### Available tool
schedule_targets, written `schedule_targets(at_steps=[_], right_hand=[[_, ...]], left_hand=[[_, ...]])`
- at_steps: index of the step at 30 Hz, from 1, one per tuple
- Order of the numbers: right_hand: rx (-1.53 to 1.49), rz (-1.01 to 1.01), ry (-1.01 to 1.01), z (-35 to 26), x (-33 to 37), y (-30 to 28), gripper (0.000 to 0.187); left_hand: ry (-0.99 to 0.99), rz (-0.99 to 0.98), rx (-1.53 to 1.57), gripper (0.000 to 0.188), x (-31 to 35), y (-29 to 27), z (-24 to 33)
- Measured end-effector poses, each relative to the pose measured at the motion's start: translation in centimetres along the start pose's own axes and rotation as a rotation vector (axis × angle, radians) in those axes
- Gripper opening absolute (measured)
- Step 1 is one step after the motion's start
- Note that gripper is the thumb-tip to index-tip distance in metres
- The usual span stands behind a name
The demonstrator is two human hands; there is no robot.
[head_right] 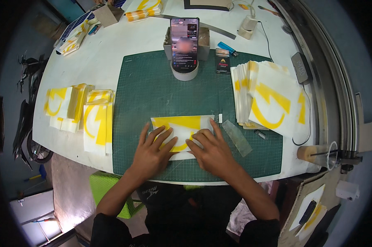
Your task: The person applies a yellow graphic sticker onto white paper sheets using a squeegee tool. They smooth the sticker to remove air bubbles, peel back the carrier sheet, and place each finished sheet into a growing stack on the right side of the table.
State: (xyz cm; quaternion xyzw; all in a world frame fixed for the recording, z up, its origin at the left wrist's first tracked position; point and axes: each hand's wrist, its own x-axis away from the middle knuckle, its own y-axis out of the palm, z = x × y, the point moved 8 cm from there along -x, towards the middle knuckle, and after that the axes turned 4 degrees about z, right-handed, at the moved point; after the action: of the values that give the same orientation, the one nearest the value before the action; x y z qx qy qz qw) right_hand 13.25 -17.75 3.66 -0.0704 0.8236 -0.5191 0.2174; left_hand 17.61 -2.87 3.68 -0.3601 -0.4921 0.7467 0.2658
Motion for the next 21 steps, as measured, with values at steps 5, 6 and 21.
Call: schedule_targets(at_steps=[5,6,21], right_hand=[[0.128,0.131,-0.047,-1.0,0.8,0.6,0.038],[0.128,0.165,-0.045,-1.2,0.9,0.6,0.038],[0.036,0.193,-0.086,-2.6,3.7,1.2,0.034]], left_hand=[[0.053,0.089,-0.046,0.053,1.0,0.7,1.1],[0.061,0.112,-0.058,0.049,1.0,0.6,1.3],[0.057,0.138,0.038,0.044,3.3,0.5,2.8]])
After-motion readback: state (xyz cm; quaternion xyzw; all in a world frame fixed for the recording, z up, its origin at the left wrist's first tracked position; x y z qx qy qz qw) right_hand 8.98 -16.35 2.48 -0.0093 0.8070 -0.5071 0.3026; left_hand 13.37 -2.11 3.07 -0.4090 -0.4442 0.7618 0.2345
